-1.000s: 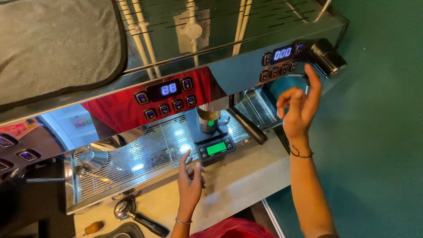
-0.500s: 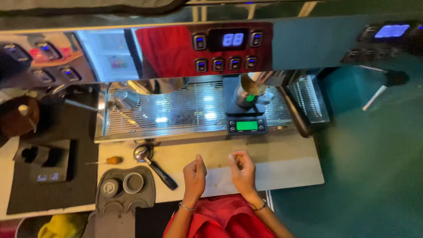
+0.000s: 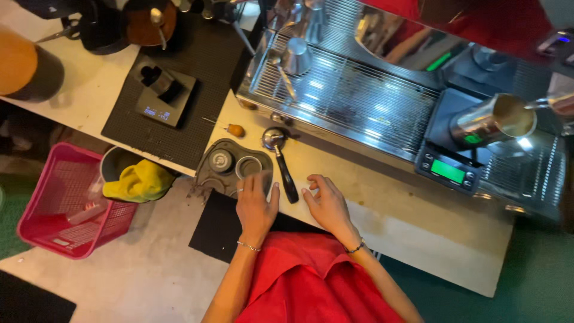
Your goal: The person operates an espresso machine to steam milk in a metal pitcher. They then prepare a portafilter by wiping it, dosing it with coffee grounds from a grinder, and tamping the grounds. Finally, they lock the portafilter into the machine and initiate the brewing process.
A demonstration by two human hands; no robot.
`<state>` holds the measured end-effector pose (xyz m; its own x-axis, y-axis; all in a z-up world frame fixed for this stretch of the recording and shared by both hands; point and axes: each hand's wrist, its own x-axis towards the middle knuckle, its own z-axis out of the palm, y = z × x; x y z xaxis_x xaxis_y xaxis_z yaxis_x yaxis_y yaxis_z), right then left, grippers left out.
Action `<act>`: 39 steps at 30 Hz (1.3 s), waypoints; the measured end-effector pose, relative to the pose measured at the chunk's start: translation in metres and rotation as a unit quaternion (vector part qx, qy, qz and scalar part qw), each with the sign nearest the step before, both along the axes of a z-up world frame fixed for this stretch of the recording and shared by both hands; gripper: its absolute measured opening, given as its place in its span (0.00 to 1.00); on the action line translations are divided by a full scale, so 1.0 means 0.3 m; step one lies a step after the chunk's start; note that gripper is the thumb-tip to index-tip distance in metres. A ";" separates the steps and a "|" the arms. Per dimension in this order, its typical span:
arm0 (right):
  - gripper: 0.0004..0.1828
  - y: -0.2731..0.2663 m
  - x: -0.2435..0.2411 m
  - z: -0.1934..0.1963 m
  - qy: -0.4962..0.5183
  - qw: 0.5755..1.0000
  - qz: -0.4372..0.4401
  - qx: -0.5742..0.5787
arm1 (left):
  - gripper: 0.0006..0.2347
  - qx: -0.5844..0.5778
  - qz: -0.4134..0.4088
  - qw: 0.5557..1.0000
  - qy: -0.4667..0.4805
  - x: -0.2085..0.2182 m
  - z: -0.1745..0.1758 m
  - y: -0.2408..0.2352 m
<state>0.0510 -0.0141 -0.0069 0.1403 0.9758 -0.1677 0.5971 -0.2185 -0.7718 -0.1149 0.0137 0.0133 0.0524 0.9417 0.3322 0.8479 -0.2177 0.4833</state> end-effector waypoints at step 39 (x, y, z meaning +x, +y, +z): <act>0.03 0.336 -0.617 0.171 0.283 0.934 -0.122 -0.181 | 0.35 -0.033 -0.248 0.964 -0.095 -0.555 0.131 0.544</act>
